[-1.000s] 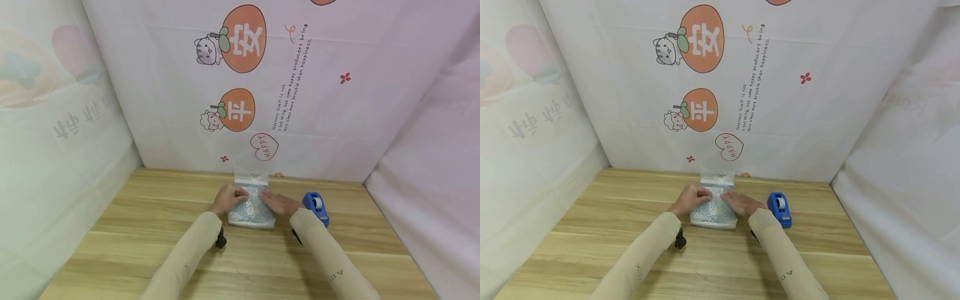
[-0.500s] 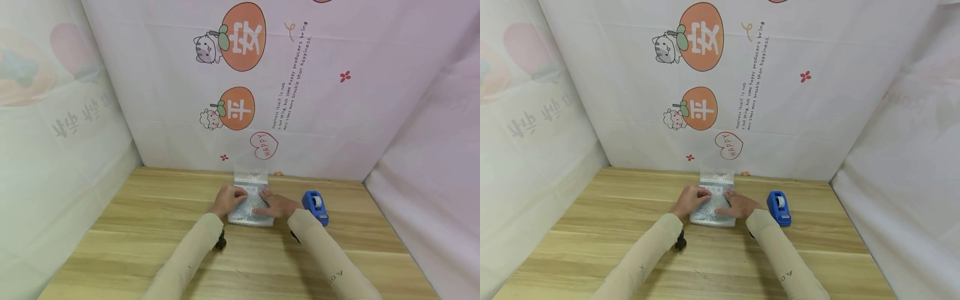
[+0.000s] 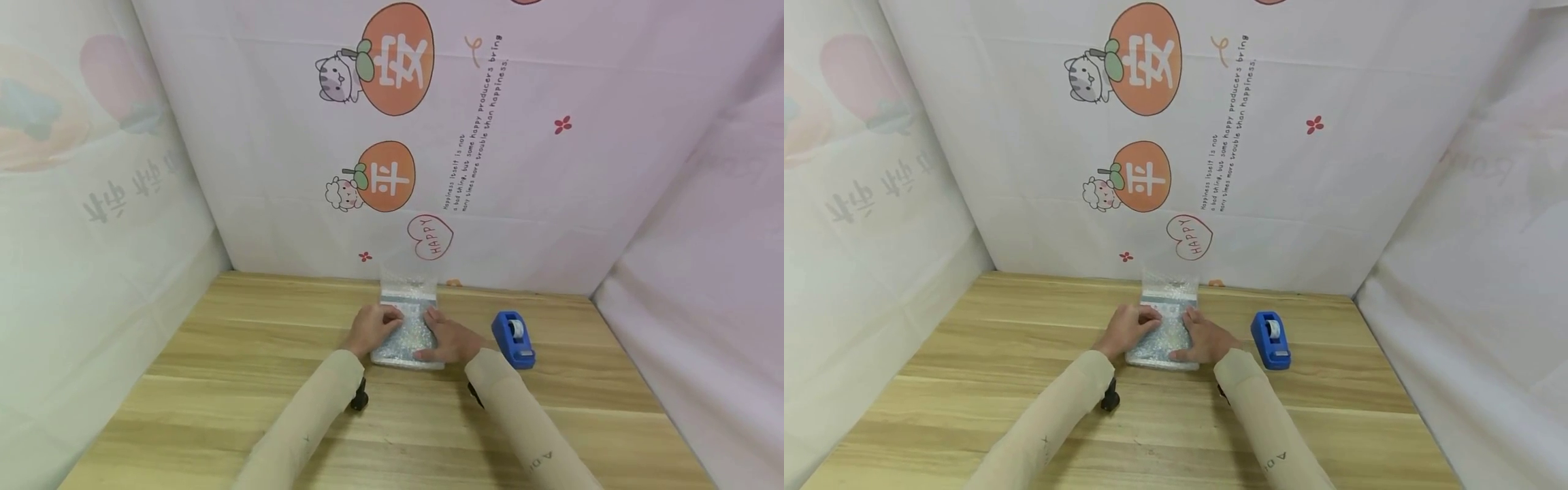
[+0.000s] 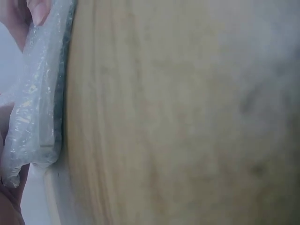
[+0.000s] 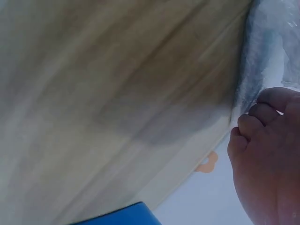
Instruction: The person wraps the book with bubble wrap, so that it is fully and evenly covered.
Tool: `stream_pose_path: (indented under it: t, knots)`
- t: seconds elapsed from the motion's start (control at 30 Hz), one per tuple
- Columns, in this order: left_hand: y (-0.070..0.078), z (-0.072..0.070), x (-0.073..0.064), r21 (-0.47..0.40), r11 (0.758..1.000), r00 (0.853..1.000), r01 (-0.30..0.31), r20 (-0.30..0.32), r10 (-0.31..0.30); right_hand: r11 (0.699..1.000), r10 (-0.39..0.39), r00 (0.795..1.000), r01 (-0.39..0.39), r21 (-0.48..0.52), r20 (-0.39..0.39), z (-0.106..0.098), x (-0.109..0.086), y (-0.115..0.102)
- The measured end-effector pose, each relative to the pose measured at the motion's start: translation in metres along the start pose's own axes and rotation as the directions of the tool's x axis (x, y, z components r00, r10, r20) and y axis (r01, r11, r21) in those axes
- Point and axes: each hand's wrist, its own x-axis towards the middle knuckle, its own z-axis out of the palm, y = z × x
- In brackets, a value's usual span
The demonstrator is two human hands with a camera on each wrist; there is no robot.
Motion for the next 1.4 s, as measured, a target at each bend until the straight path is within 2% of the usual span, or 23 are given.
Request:
stream_pose_path:
  t: [0.17, 0.3, 0.47, 0.57, 0.73, 0.9, 1.0, 1.13, 1.27, 1.4]
  knots:
    - [0.002, -0.004, -0.003, -0.024, 1.0, 1.0, -0.019, 0.01, 0.019, 0.999, -0.042, 0.998, 0.043, 0.015, -0.04, 0.005, 0.001, 0.002]
    - [0.002, -0.007, -0.006, -0.039, 0.998, 0.999, -0.046, 0.014, 0.046, 0.999, -0.048, 0.998, 0.049, 0.022, -0.048, 0.01, 0.002, 0.004]
    - [0.011, -0.02, -0.013, 0.049, 0.995, 0.995, -0.081, 0.066, 0.078, 0.999, -0.04, 0.998, 0.041, 0.028, -0.05, 0.013, 0.002, 0.007]
    - [0.023, -0.031, -0.021, 0.138, 0.98, 0.982, -0.147, 0.136, 0.128, 0.999, -0.023, 0.999, 0.024, 0.026, -0.038, 0.013, 0.0, 0.008]
    - [0.044, -0.045, -0.042, 0.294, 0.917, 0.945, -0.268, 0.266, 0.191, 0.999, -0.032, 0.999, 0.033, 0.022, -0.035, 0.012, -0.001, 0.01]
    - [0.063, -0.048, -0.065, 0.443, 0.835, 0.907, -0.327, 0.394, 0.147, 0.999, -0.033, 0.998, 0.034, 0.011, -0.044, 0.013, 0.0, 0.011]
    - [0.069, -0.044, -0.077, 0.489, 0.809, 0.89, -0.327, 0.446, 0.091, 1.0, -0.028, 0.998, 0.028, 0.011, -0.049, 0.013, 0.0, 0.011]
    - [0.073, -0.037, -0.088, 0.497, 0.813, 0.877, -0.303, 0.48, 0.033, 1.0, -0.021, 0.999, 0.021, 0.002, -0.048, 0.012, 0.001, 0.01]
    - [0.072, -0.03, -0.095, 0.489, 0.828, 0.872, -0.275, 0.489, 0.0, 1.0, -0.025, 0.999, 0.025, -0.002, -0.049, 0.012, 0.002, 0.009]
    - [0.068, -0.023, -0.098, 0.494, 0.831, 0.87, -0.255, 0.492, -0.026, 0.999, -0.032, 0.998, 0.032, 0.004, -0.048, 0.012, 0.002, 0.008]
